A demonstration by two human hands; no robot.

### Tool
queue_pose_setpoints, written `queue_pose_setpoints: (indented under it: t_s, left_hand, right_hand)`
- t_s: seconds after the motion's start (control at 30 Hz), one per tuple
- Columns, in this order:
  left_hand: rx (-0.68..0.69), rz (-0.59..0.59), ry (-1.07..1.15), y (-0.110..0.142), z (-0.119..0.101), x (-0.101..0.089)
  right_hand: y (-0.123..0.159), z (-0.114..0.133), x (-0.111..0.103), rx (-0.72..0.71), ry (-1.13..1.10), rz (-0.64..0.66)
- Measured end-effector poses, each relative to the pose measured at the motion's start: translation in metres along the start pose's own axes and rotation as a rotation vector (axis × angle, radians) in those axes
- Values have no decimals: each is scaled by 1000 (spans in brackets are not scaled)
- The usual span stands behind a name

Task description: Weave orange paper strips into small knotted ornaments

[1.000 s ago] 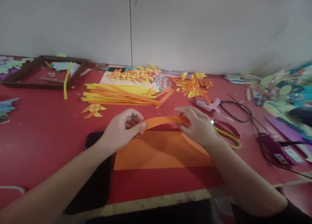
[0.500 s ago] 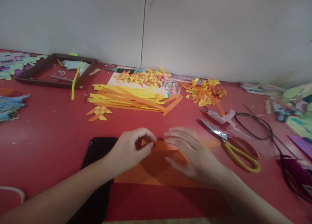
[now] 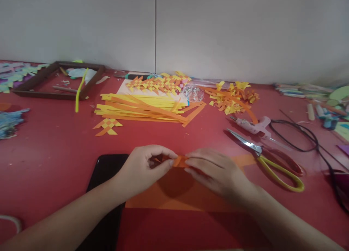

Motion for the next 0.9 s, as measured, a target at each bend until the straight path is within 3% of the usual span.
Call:
queue_pose_setpoints:
  t_s: [0.2, 0.33, 0.53, 0.7, 0.8, 0.9]
  left_hand:
    - [266, -105, -191, 0, -9, -6]
    - [327, -202, -216, 3, -12, -8]
    - [251, -211, -232, 7, -14, -8]
    - [61, -273, -88, 6, -5, -7]
    - [5, -309, -5, 5, 0, -7]
    - [-1, -292, 82, 6, 0, -7]
  right_hand:
    - [-3, -2, -3, 12, 13, -56]
    - [-3, -3, -2, 12, -30, -84]
    - [-4, -1, -1, 62, -34, -96]
    - [-6, 17, -13, 60, 168, -327]
    - [-6, 31, -15, 27, -36, -355]
    - [-7, 30, -4, 283, -413, -253]
Point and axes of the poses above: each hand's wrist, its own y-axis away from the middle knuckle, its own x-axis out of the palm, z = x × y, the point moved 3 cm from there along -y, towards the middle knuckle, and after that the axes turned 7 degrees about -y, right-handed, at the moved point
